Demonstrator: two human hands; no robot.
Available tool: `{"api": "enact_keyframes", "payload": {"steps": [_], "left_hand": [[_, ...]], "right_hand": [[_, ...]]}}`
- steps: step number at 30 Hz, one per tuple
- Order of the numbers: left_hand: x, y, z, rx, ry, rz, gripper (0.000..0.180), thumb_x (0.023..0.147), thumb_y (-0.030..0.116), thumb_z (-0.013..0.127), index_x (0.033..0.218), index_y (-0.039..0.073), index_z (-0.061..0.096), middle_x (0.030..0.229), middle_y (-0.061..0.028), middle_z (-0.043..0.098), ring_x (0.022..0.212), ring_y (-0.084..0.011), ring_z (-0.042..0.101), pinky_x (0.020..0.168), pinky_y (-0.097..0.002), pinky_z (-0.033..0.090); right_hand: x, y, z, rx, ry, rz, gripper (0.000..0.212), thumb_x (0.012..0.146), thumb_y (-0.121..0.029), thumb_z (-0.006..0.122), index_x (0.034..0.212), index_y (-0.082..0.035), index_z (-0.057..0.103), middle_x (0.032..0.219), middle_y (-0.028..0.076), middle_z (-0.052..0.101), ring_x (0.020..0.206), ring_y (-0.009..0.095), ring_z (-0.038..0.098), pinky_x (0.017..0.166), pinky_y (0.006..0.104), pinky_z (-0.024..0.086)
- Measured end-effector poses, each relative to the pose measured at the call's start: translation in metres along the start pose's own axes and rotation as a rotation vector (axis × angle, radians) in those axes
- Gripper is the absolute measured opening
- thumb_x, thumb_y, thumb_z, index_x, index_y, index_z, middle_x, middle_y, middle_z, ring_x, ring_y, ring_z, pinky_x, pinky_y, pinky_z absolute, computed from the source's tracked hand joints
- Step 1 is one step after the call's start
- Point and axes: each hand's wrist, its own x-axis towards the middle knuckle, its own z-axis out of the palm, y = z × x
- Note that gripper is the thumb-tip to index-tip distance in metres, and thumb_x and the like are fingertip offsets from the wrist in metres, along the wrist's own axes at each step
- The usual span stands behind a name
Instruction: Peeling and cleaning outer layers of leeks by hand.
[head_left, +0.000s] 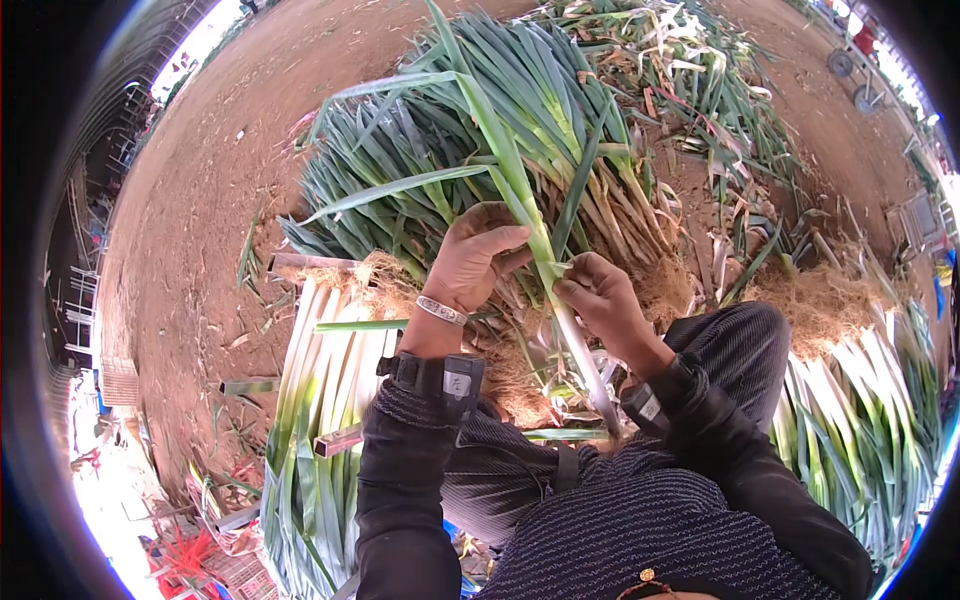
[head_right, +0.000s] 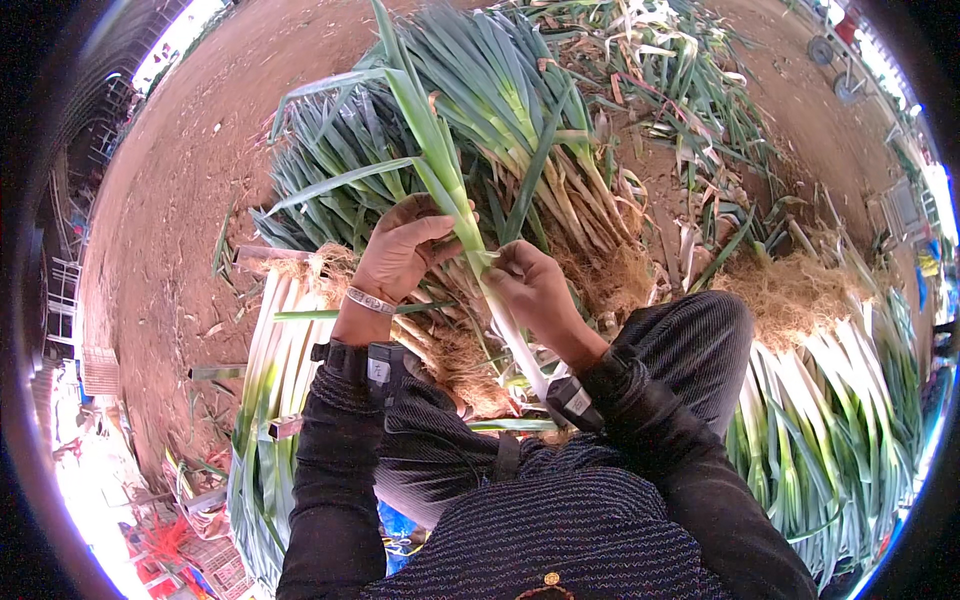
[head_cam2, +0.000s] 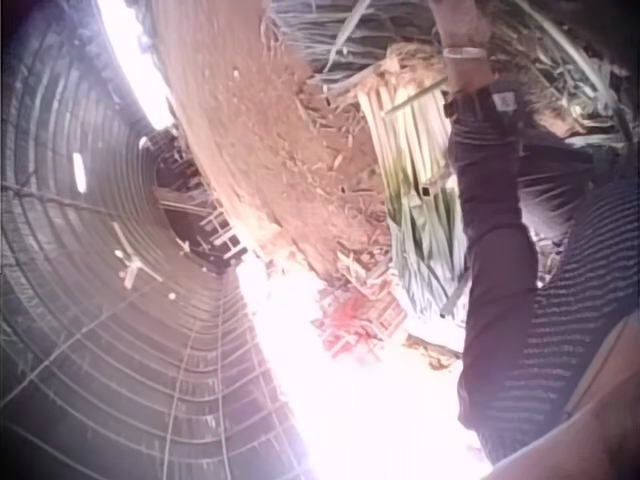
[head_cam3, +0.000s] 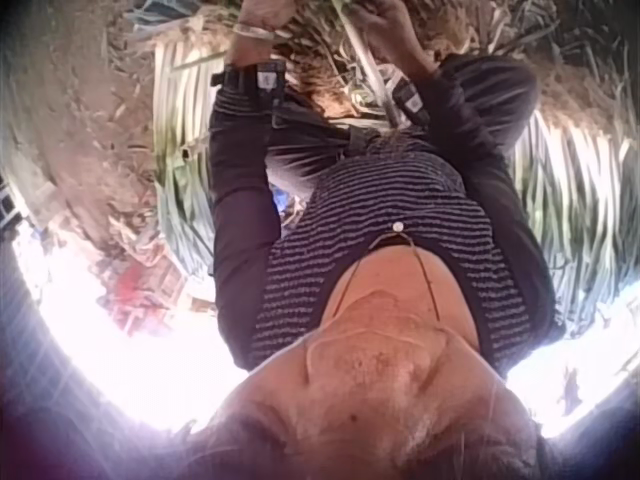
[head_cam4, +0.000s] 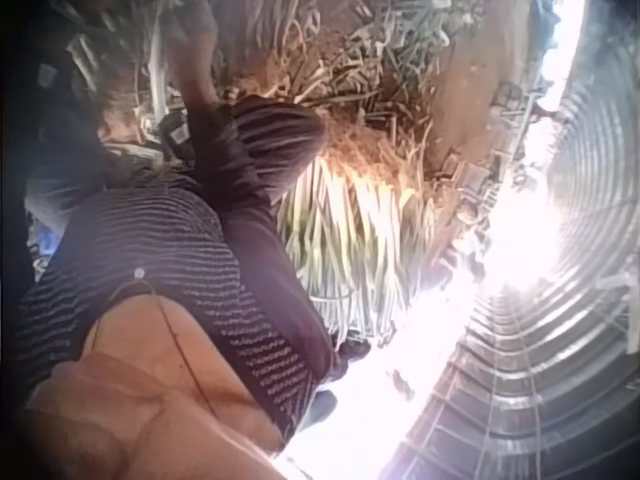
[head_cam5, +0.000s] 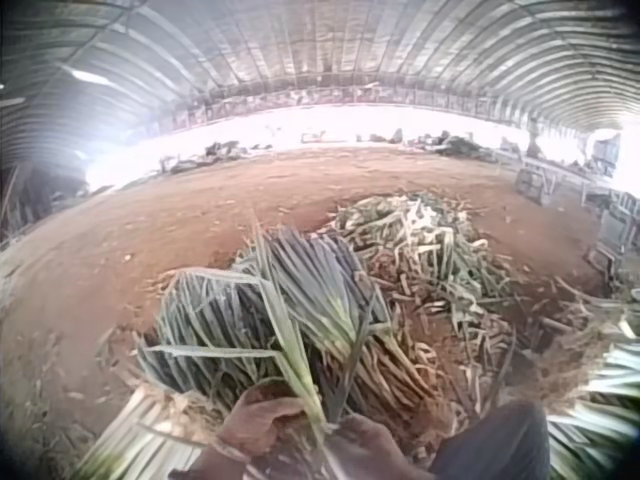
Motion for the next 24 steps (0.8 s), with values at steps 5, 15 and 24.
{"api": "enact_keyframes", "payload": {"steps": [5, 15, 24], "left_hand": [[0.002, -0.004, 0.01, 0.009, -0.012, 0.063, 0.032, 0.081, 0.005, 0.074, 0.109, 0.007, 0.06, 0.102, -0.0057, 0.068, 0.095, -0.0174, 0.065, 0.079, -0.0311, 0.056], [0.007, -0.01, 0.016, 0.009, 0.115, 0.065, 0.032, 0.078, 0.005, 0.077, 0.106, 0.007, 0.063, 0.095, -0.0013, 0.066, 0.08, -0.0128, 0.063, 0.065, -0.0274, 0.052], [0.011, 0.0, 0.003, -0.298, 0.255, -0.059, 0.011, 0.088, 0.007, 0.065, 0.097, 0.005, 0.059, 0.084, -0.0043, 0.06, 0.068, -0.0148, 0.057, 0.058, -0.0293, 0.048]], "right_hand": [[-0.005, -0.01, -0.003, -0.16, 0.076, -0.043, 0.013, 0.088, -0.007, 0.064, 0.096, 0.001, 0.055, 0.08, 0.001, 0.057, 0.073, 0.011, 0.055, 0.065, 0.0256, 0.046], [-0.025, -0.015, 0.005, -0.581, 0.111, -0.67, 0.019, 0.083, 0.0, 0.064, 0.091, -0.002, 0.047, 0.083, 0.015, 0.051, 0.072, 0.032, 0.054, 0.064, 0.0348, 0.045], [-0.04, -0.024, -0.005, -0.287, -0.103, -0.424, 0.014, 0.089, 0.0, 0.057, 0.095, -0.003, 0.045, 0.087, 0.004, 0.047, 0.077, 0.013, 0.048, 0.07, 0.0254, 0.041]]}}
